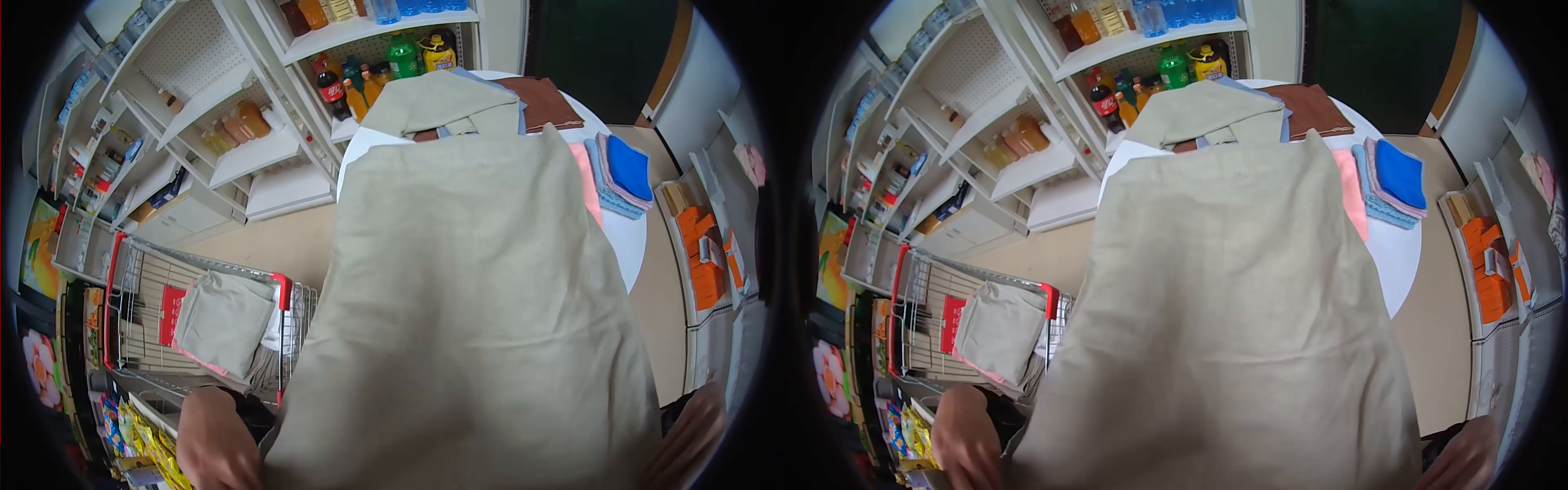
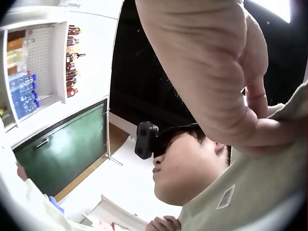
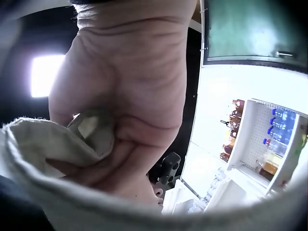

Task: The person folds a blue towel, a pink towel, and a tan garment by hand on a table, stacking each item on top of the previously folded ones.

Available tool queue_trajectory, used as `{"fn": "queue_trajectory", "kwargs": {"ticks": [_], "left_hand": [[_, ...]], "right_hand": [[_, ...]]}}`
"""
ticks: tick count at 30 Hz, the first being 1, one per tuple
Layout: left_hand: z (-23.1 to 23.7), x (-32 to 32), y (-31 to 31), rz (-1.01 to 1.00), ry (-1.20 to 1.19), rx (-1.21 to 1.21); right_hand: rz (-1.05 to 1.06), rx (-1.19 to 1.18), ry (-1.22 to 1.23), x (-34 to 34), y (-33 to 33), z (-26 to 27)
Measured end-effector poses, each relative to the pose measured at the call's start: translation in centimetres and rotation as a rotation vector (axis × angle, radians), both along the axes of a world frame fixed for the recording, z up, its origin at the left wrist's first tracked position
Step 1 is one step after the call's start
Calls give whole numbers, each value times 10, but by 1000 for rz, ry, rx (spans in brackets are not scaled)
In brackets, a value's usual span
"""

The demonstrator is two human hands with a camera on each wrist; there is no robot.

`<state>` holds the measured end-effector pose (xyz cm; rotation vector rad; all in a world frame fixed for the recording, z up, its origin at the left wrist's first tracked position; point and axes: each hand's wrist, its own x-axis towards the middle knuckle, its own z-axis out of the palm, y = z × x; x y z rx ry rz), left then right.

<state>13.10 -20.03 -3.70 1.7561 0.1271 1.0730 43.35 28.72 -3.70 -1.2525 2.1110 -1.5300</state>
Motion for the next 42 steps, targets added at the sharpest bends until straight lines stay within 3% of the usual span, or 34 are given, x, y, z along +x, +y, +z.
{"fn": "queue_trajectory", "kwargs": {"ticks": [2, 4, 6, 8, 9, 10, 11, 12, 14, 16, 18, 20, 21, 23, 28, 31, 32, 36, 39, 42], "left_hand": [[-10, 3, -18, -60, -2, -187], [-30, -22, -24, -106, 32, -208], [-55, -41, -27, -154, 71, -221], [-74, -56, -28, 229, -80, -244], [-77, -65, -37, 225, -80, -244], [-78, -75, -53, 400, 32, -342], [-82, -82, -61, 573, 148, -436], [-92, -82, -62, 568, 148, -434], [-104, -67, -51, 1209, -433, -477], [-94, -75, -15, 1639, -367, -404], [-90, -114, 26, 1819, -372, -569], [-108, -161, 60, 1950, -83, -528], [-121, -179, 68, 1951, -88, -529], [-149, -204, 76, 1990, 268, -794], [-175, -212, 70, 1914, 402, -823], [-162, -209, 69, 1930, -77, -782], [-162, -212, 73, 1925, -76, -789], [-164, -225, 87, 2032, 56, -792], [-186, -237, 94, 1958, 541, -704], [-185, -240, 93, 1867, 594, -641]], "right_hand": [[82, -86, -12, 0, -2, 1], [162, -169, -33, 2, -4, 2], [-14, -270, -77, -4, 15, -20], [628, -10, -239, -63, 30, -38], [307, -82, -230, -57, 42, -42], [-14, -155, -223, -49, 52, -48], [-585, -200, -70, -33, 27, -59], [-1152, -232, 101, -20, 3, -70], [-1335, -257, 16, -47, 11, -69], [-1456, -141, 318, -100, 4, -59], [-1537, -288, 38, -155, -14, -47], [-1483, -138, -235, -204, 2, -51], [-1482, -134, -235, -222, 6, -58], [-1387, 235, -460, -249, 10, -76], [-1338, 389, -646, -270, 47, -109], [-1527, 281, -565, -265, 49, -100], [-1529, 282, -573, -267, 51, -102], [-1598, 194, -532, -282, 64, -110], [-1530, 619, -359, -290, 74, -140], [-1537, 591, -329, -287, 74, -141]]}}
